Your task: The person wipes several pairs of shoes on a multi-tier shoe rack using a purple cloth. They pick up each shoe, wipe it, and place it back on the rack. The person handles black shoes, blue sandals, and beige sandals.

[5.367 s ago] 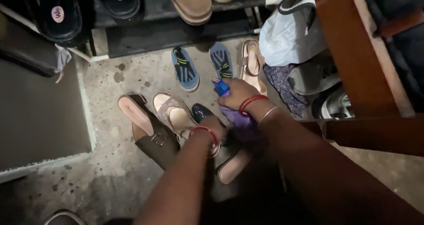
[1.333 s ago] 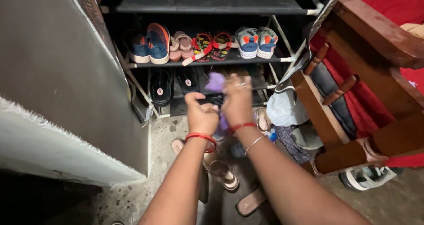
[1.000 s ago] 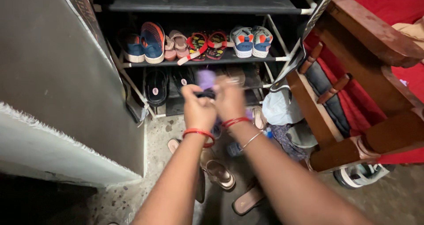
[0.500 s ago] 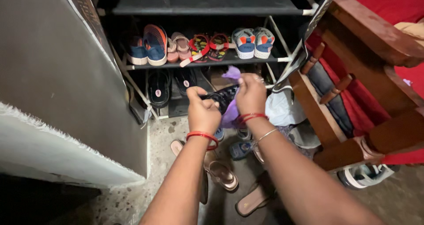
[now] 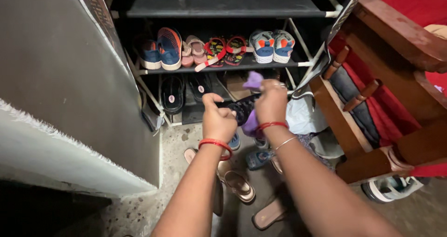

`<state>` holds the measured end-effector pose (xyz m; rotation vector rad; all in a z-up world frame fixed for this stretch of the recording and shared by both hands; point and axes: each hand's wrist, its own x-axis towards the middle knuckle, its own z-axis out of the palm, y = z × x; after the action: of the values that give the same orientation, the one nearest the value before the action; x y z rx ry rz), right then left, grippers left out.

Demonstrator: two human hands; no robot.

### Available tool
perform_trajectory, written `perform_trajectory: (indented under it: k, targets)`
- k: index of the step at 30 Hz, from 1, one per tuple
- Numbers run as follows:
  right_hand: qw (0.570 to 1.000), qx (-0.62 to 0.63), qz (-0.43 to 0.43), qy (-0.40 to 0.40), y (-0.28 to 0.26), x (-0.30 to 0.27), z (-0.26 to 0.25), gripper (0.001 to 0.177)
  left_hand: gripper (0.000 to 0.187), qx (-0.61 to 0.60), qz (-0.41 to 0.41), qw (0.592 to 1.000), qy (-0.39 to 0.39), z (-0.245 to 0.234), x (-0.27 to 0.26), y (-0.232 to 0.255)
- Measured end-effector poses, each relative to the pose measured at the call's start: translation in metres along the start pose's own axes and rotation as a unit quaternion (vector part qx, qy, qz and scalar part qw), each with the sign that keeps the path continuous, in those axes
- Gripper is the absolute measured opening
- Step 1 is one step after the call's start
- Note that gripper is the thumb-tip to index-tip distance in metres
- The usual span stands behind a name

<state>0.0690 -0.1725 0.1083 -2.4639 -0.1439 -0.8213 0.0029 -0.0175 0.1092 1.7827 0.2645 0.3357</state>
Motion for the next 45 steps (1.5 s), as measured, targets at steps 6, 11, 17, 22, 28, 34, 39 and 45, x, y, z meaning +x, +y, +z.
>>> perform_trajectory:
  k: [6,11,17,22,28,34,39,45]
  targets:
    - [0.799,0.528,0.261,-0.122,0.018,0.011,-0.005,0.037,0.05,-0.078,-0.002,0.997,-0.005,-0.001,0.008,0.001]
    - [0.905,0.406,0.101,-0.074,0.008,0.009,0.004,0.03,0.058,0.074,-0.033,0.994,-0.076,-0.022,0.0,0.025]
    - [0.881,0.361,0.252,-0.175,0.012,0.023,-0.002,0.04,0.074,0.135,0.005,0.979,-0.156,-0.042,-0.004,0.013]
    - [0.962,0.253,0.106,0.003,-0.028,0.013,0.005,0.043,0.072,-0.084,-0.151,0.977,-0.127,-0.018,0.007,-0.012]
    - [0.942,0.281,-0.118,-0.143,-0.09,-0.044,0.013,0.052,0.068,-0.365,-0.343,0.864,0.059,-0.035,0.021,-0.001]
    - [0.937,0.26,-0.13,-0.193,-0.096,-0.061,0.017,0.066,0.059,-0.341,-0.31,0.886,0.046,-0.048,0.022,-0.019]
    - [0.974,0.205,0.016,-0.093,-0.036,-0.004,0.025,0.072,0.057,-0.151,-0.192,0.966,-0.089,-0.009,0.022,-0.041]
    - [0.944,0.269,0.051,-0.182,-0.062,-0.011,0.015,0.079,0.06,-0.22,-0.212,0.952,-0.032,-0.013,0.024,-0.021]
